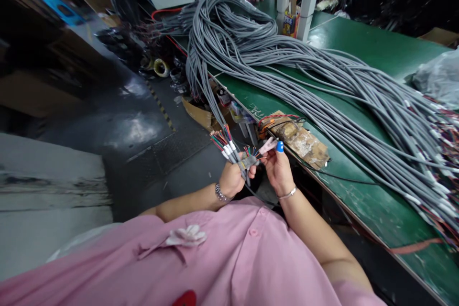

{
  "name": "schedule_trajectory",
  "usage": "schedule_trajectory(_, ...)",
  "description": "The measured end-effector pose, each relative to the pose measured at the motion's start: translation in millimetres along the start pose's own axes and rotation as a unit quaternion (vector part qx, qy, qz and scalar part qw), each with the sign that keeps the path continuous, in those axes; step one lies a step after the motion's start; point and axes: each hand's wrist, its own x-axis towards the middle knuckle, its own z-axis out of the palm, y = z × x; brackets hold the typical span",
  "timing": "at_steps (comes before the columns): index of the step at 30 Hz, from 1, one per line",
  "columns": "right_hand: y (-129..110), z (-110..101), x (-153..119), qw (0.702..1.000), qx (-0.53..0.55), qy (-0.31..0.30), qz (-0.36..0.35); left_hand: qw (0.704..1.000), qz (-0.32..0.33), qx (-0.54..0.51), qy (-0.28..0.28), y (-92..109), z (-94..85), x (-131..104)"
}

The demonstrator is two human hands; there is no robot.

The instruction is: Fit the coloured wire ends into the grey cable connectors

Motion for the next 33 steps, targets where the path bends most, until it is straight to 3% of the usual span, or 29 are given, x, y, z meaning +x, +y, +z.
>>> schedule_trajectory(8, -11, -12, -14, 0.975, -0.125, -0.112, 0.147, 0.999, 0.015, 0.031, -0.009, -6, -16.8, -7)
schedule_trajectory(12, -20, -8, -18, 0.965, -0.209, -0.119, 0.108, 0.996, 0.013, 0.079, -0.041, -11, -22.0, -8)
schedule_trajectory(17, -27, 1, -23, 0.943, -0.254, -0.193, 0.094, 0.973, -0.035, 0.176, -0.148, -8, -22.6, -7)
schedule_trajectory(21, -23, -7, -21, 0.95, -0.262, -0.158, 0.064, 0.982, -0.048, 0.139, -0.122, -4, -22.0, -4)
schedule_trajectory(27, -18, -23, -20, 0.958, -0.212, -0.138, 0.131, 0.997, -0.032, 0.058, -0.036, -3, -19.1, 0)
schedule_trajectory(33, -16, -13, -21, 0.963, -0.231, -0.123, 0.063, 0.992, -0.045, 0.091, -0.071, -7, -17.3, -3)
